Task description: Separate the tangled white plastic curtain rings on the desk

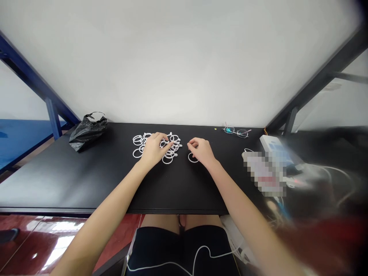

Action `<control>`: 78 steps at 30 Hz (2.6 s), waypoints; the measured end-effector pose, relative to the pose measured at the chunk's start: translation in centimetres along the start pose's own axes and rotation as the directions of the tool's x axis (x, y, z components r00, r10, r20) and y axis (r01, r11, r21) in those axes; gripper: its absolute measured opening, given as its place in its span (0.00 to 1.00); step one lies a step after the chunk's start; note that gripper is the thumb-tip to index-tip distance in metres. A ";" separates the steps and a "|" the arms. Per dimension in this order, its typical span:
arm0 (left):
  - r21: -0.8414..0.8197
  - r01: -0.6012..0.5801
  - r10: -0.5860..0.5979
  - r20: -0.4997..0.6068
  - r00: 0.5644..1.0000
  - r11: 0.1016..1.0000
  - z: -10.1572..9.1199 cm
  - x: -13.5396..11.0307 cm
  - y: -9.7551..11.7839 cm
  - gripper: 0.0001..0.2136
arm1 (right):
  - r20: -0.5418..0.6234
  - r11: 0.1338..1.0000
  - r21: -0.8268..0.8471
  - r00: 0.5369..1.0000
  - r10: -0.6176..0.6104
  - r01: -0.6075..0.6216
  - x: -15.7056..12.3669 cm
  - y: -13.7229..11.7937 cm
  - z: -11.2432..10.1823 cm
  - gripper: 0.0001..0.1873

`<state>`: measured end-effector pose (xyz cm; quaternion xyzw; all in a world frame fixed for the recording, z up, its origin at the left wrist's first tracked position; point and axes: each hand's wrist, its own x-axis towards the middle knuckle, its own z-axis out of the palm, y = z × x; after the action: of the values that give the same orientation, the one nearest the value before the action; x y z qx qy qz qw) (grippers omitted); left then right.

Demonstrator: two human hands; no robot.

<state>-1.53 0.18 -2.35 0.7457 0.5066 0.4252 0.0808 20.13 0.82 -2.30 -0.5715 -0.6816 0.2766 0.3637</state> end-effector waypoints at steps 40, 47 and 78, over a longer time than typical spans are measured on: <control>0.293 -0.044 -0.018 0.203 0.979 0.955 0.6 -0.8 0.8 0.05 | -0.003 0.954 -0.298 1.000 -0.030 0.028 0.6 1.5 0.1 0.08; 0.250 -0.086 0.054 0.133 0.990 0.965 0.5 -0.8 0.8 0.07 | -0.133 0.977 -0.140 0.975 -0.179 0.160 0.7 0.9 0.3 0.06; -0.231 -0.119 0.158 0.157 0.975 0.966 0.5 -1.0 3.0 0.20 | 0.365 0.686 0.682 0.931 -0.019 -0.253 -0.6 -2.3 1.0 0.23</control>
<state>0.73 -1.89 -1.55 0.8002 0.3940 0.4162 0.1768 18.07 -0.16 -1.17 -0.3691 -0.5329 0.6388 0.4145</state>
